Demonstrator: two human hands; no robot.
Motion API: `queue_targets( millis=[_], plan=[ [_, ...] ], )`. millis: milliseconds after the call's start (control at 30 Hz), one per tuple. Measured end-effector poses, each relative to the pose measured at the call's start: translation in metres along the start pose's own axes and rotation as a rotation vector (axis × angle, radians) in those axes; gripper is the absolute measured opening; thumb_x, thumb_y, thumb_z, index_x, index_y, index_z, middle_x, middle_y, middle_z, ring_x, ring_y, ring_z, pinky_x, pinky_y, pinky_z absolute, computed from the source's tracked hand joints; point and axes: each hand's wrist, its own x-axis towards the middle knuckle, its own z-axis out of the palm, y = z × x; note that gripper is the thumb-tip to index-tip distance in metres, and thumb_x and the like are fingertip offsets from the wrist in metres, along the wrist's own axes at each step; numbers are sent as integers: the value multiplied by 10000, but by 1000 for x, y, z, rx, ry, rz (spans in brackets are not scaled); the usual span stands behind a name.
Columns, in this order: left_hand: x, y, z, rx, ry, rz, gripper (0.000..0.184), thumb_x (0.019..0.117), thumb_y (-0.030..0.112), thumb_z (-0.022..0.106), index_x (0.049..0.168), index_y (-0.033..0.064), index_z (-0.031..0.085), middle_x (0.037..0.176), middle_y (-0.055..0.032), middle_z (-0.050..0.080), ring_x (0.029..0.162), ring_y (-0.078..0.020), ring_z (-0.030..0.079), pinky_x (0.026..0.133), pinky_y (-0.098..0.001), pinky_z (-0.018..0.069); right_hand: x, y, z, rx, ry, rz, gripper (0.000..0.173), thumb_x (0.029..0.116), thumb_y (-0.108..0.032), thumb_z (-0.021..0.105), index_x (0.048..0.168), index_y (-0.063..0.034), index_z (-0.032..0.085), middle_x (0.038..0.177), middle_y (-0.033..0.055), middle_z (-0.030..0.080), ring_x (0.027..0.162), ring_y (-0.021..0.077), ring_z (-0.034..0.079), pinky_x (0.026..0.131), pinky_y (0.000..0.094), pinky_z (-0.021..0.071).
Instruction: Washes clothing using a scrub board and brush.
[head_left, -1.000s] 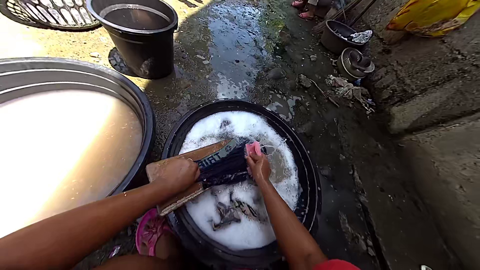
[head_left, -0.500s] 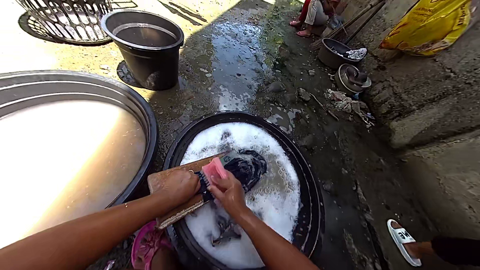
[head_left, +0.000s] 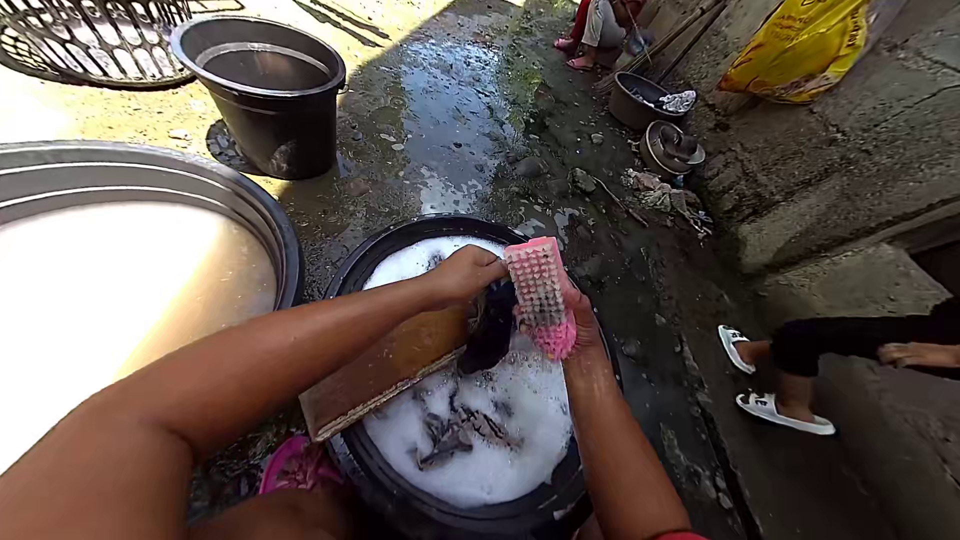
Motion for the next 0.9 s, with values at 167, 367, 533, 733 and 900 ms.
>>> queue_targets(
  millis=[167,367,533,733,900],
  plan=[
    [0,37,10,-136,-132,143,430,1110,219,462,736,48,586,626,37,535,579,3,509,574,-178,428,-3,-62,21,-336,-10,-299,923,757,-474,861,1523,-327,369,1240,-97,697,1012,64,716,808,292,637],
    [-16,1,16,-29,-307,132,307,1054,240,574,791,94,638,655,128,587,595,84,541,585,-137,459,11,-124,25,-250,-28,-673,373,766,-395,839,1087,-234,741,1010,-73,766,918,25,724,769,242,623],
    [-31,-39,-14,126,-259,-52,267,1033,230,624,879,20,681,728,71,640,654,66,570,662,-167,488,56,-126,-23,-277,208,-853,394,906,-418,724,1205,-217,563,1067,-66,705,1027,64,686,906,304,591],
    [-31,-94,-33,486,-68,-470,441,1071,313,570,1077,-120,657,1013,-288,664,974,-400,650,924,-591,488,63,8,-93,-1062,608,-440,816,933,-148,717,1597,-3,266,1374,167,597,973,151,680,852,325,573],
    [-50,-96,-20,509,-10,-560,466,1123,311,421,1194,-100,628,1168,-315,639,1150,-445,616,1007,-614,443,-43,117,-139,-1559,962,-17,415,940,-216,732,1323,-61,692,1420,359,530,1265,536,555,1033,641,440]
  ],
)
